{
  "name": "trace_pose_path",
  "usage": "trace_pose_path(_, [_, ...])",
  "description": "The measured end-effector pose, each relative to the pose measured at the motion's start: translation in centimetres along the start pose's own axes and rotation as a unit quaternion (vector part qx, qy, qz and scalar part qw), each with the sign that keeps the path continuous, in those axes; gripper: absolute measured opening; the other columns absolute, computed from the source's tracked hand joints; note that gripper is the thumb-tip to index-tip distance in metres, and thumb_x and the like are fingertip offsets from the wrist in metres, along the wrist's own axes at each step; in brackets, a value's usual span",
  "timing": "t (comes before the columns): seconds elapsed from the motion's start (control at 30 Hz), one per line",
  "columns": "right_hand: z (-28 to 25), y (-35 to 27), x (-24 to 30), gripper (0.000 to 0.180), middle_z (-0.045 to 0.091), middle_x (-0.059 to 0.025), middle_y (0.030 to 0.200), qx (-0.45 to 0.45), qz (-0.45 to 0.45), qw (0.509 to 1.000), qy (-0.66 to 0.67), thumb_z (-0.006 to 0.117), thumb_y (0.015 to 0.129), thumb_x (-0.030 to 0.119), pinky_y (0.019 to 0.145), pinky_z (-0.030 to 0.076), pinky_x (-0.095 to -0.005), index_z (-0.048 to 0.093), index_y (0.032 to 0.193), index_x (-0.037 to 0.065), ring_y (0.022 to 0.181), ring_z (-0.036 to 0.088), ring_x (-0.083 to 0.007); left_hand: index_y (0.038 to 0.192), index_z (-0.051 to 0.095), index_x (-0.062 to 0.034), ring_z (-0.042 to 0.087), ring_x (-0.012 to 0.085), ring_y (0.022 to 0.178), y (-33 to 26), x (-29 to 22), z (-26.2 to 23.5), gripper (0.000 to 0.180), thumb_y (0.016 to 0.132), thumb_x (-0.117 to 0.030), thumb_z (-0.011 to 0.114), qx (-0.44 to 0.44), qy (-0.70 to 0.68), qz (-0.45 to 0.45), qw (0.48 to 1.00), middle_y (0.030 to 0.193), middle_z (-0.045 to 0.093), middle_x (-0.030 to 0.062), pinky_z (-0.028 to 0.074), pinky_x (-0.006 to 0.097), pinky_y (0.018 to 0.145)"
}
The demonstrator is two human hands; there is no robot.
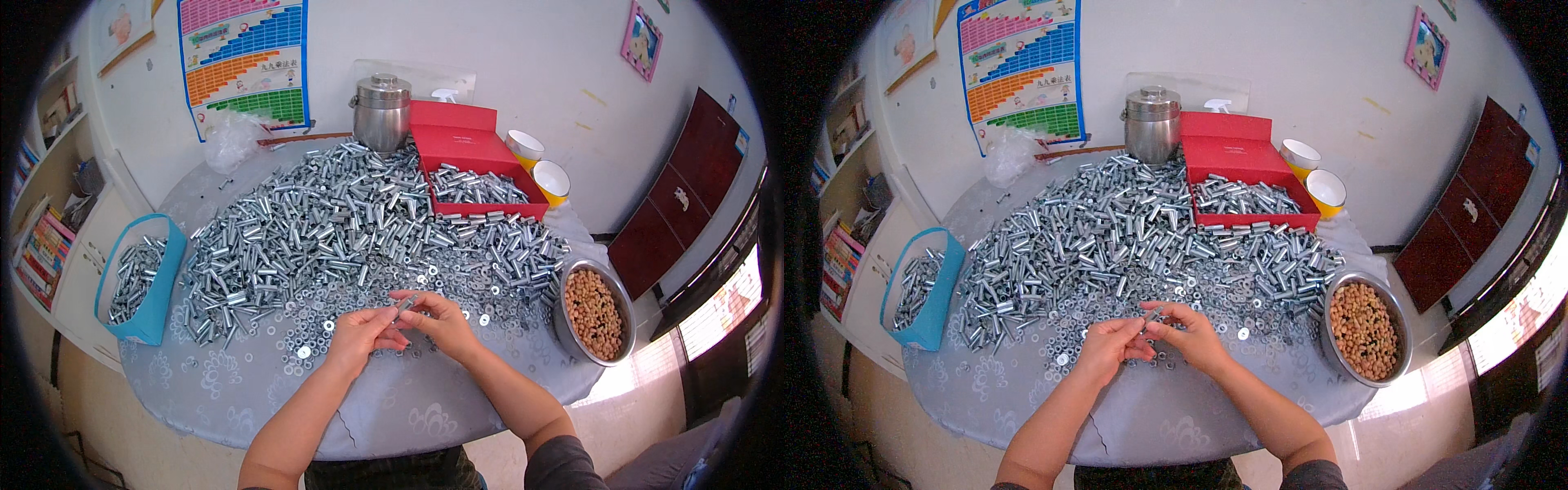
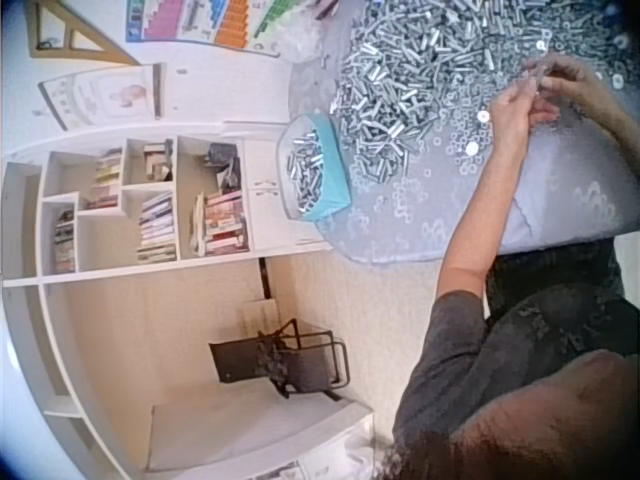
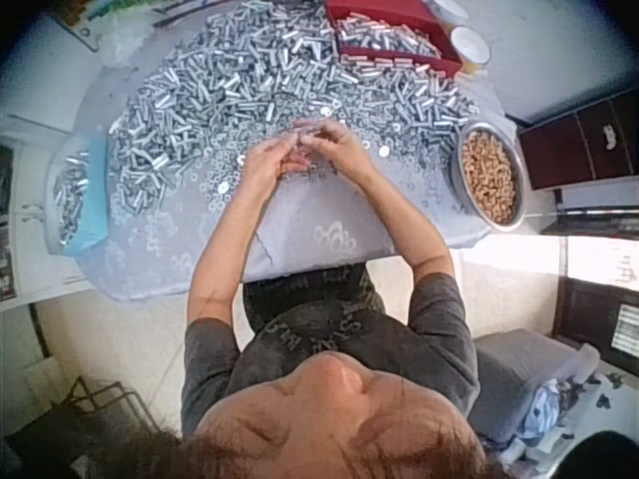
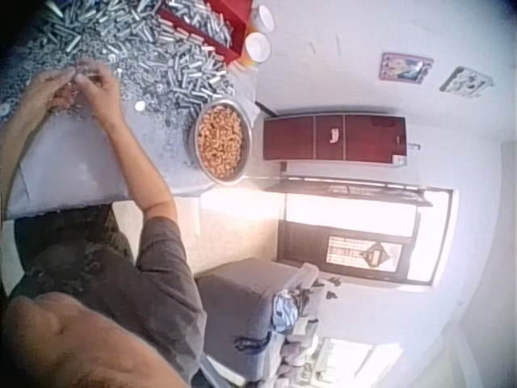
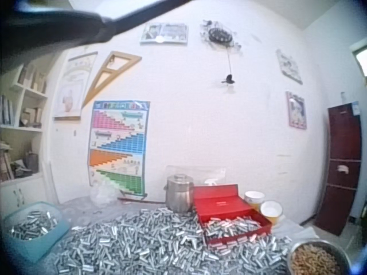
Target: The person repeatedly picks up metal bolts and washers from a large pile on a table. They thread the washers onto the bolts by hand and place the assembled units into a red box. The process is continuous and repetitive throughout the clip.
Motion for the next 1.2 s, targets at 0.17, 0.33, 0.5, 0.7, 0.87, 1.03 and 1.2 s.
trace_pose_path(0.17, [-0.8, -0.1, 1.7, 0.021, 0.061, -0.0029, 0.097, -0.046, -0.074, 0.984, -0.156, 0.062, 0.079, 0.015, 0.07, 0.044, -0.025, 0.062, 0.098, 0.005, 0.077, 0.053, -0.0106, 0.094, 0.059, 0.0052, 0.061, 0.0152, 0.062, 0.3, -0.2, -0.9, 0.022, 0.083, -0.014, 0.057, -0.05, -0.022, 0.024, 0.998, 0.082, 0.063, 0.0148, 0.053, 0.024, 0.055])
trace_pose_path(0.33, [-3.7, 0.0, 3.1, 0.013, 0.062, -0.0044, 0.083, -0.055, -0.019, 0.942, -0.329, 0.063, 0.076, 0.013, 0.066, 0.044, -0.0264, 0.065, 0.087, 0.007, 0.072, 0.053, -0.0154, 0.092, 0.058, 0.0039, 0.06, 0.0138, 0.061, 0.5, -1.2, -2.5, 0.019, 0.083, -0.013, 0.057, -0.104, -0.048, 0.053, 0.992, 0.081, 0.063, 0.0143, 0.053, 0.025, 0.056])
trace_pose_path(0.5, [-5.6, -0.8, 4.3, 0.01, 0.061, -0.0073, 0.075, 0.026, -0.04, 0.893, -0.447, 0.065, 0.068, 0.009, 0.066, 0.045, -0.0302, 0.066, 0.077, 0.005, 0.072, 0.057, -0.0193, 0.092, 0.057, 0.0033, 0.06, 0.0139, 0.06, 0.6, -1.2, -2.8, 0.018, 0.084, -0.013, 0.056, -0.115, -0.049, 0.058, 0.99, 0.083, 0.062, 0.0156, 0.053, 0.025, 0.055])
trace_pose_path(0.7, [-6.4, -2.5, 3.9, 0.015, 0.062, -0.0077, 0.075, 0.1, 0.119, 0.819, -0.552, 0.068, 0.063, 0.018, 0.065, 0.046, -0.0317, 0.066, 0.073, 0.008, 0.072, 0.059, -0.0229, 0.092, 0.056, 0.0041, 0.059, 0.0136, 0.06, 0.5, -1.3, -2.6, 0.021, 0.083, -0.015, 0.057, -0.117, -0.034, 0.052, 0.991, 0.082, 0.062, 0.015, 0.052, 0.025, 0.054])
trace_pose_path(0.87, [-5.7, -2.3, 2.8, 0.018, 0.062, -0.0079, 0.071, 0.093, 0.082, 0.784, -0.608, 0.069, 0.061, 0.025, 0.064, 0.046, -0.0341, 0.065, 0.069, 0.01, 0.071, 0.059, -0.0251, 0.093, 0.056, 0.0042, 0.059, 0.0137, 0.06, 0.6, -1.2, -2.4, 0.021, 0.083, -0.015, 0.058, -0.111, -0.028, 0.046, 0.992, 0.081, 0.062, 0.0148, 0.052, 0.025, 0.054])
trace_pose_path(1.03, [-5.2, -1.9, 2.5, 0.018, 0.063, -0.008, 0.069, 0.075, 0.044, 0.78, -0.62, 0.068, 0.061, 0.027, 0.062, 0.048, -0.036, 0.065, 0.069, 0.011, 0.069, 0.06, -0.0265, 0.092, 0.056, 0.0037, 0.059, 0.0139, 0.059, 0.6, -1.0, -2.6, 0.021, 0.083, -0.015, 0.058, -0.111, -0.022, 0.042, 0.993, 0.081, 0.062, 0.0145, 0.052, 0.025, 0.054])
trace_pose_path(1.2, [-5.7, -1.9, 3.0, 0.017, 0.063, -0.0088, 0.072, 0.046, 0.123, 0.82, -0.557, 0.068, 0.063, 0.023, 0.062, 0.048, -0.033, 0.064, 0.072, 0.009, 0.067, 0.061, -0.0234, 0.091, 0.057, 0.003, 0.059, 0.0144, 0.059, 0.7, -0.7, -2.4, 0.02, 0.082, -0.015, 0.059, -0.098, -0.011, 0.033, 0.995, 0.08, 0.062, 0.0144, 0.052, 0.026, 0.053])
Point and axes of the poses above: each hand's wrist, its own y-axis towards the middle knuckle, its own z-axis out of the palm, x = y × z, the point moved 5 cm from there along y, towards the middle knuckle
